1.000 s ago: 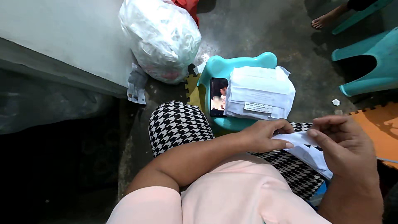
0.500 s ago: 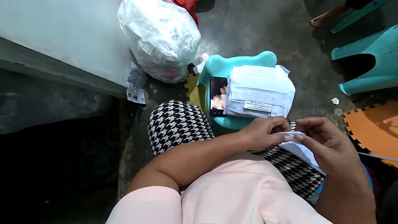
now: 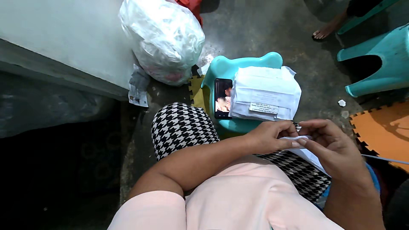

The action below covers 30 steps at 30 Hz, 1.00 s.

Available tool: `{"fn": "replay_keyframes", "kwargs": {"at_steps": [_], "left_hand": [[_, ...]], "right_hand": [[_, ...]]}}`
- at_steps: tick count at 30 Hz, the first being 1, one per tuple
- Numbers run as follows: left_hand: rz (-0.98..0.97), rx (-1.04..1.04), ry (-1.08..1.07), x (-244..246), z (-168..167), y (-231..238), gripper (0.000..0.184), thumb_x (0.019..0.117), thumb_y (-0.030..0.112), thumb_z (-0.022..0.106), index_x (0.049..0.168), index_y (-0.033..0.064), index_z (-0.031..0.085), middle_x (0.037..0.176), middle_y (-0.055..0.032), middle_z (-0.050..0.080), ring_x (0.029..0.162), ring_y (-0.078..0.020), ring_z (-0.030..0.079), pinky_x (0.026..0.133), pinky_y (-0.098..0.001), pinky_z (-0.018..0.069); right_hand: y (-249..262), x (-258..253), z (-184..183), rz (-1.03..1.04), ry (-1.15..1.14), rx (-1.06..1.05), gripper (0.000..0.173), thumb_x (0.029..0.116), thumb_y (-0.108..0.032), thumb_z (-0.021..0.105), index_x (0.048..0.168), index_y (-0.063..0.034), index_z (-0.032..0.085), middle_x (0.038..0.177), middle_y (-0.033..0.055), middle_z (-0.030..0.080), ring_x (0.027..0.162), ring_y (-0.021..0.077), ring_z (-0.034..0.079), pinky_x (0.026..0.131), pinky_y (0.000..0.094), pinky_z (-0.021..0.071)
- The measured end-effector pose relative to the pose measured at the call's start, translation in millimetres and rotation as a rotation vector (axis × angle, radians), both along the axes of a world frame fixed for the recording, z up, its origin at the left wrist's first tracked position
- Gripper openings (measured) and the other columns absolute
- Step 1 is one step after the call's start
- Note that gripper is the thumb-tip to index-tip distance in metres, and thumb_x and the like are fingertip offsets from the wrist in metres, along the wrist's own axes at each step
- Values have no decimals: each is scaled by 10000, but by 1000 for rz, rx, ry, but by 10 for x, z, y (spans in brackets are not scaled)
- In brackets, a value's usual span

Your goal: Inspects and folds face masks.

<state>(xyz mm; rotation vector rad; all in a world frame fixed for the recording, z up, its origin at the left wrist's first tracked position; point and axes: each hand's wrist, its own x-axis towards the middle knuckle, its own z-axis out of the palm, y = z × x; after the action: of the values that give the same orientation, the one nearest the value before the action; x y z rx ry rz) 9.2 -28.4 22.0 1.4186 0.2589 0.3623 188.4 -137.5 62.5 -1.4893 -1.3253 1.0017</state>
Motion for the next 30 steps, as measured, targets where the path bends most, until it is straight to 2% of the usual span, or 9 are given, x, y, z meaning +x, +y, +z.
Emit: {"fn": "replay_keyframes", "kwargs": {"at_steps": [3,9,13,16,21,30], "left_hand": [[7,13,35,-11,11,12,172,993,116,648,1065,-40,638,882,-63,643,776,-55,592,742,-223,509],[26,63,83,-10,14,21,194,1002,157,650,1010,-37,649,815,-52,624,730,-63,571,705,-232,490],[43,116,87,-12,22,17,210,1010,173,637,985,-34,656,785,-49,607,708,-64,549,683,-232,468],[45,152,81,-7,27,10,216,1013,173,633,981,-39,660,794,-60,614,716,-75,553,691,-240,470],[69,185,47,0,-8,-8,223,1015,174,625,960,-38,670,780,-60,616,711,-75,556,682,-237,468],[84,224,37,-6,-27,-10,246,1031,168,590,928,-43,665,751,-64,595,690,-87,537,663,-247,449]], "right_hand": [[4,9,6,0,-5,-36,360,879,-112,689,1232,-113,622,1019,-39,670,912,62,662,791,216,580],[-55,43,-14,-14,-18,-178,337,894,-171,694,1206,-68,621,1019,-14,697,899,68,682,787,233,591],[-75,71,-53,-78,94,-104,268,914,-164,682,1172,-120,622,998,-66,687,811,33,659,715,200,571],[-75,88,-77,-117,144,-36,264,914,-172,707,1165,-160,626,965,-91,687,785,23,662,706,194,580],[-58,65,-79,-115,144,25,291,907,-203,746,1163,-195,607,908,-117,669,759,10,656,699,184,582],[-4,-30,-91,-105,80,55,252,939,-218,711,1162,-221,594,909,-142,649,742,-19,622,674,155,548]]}}
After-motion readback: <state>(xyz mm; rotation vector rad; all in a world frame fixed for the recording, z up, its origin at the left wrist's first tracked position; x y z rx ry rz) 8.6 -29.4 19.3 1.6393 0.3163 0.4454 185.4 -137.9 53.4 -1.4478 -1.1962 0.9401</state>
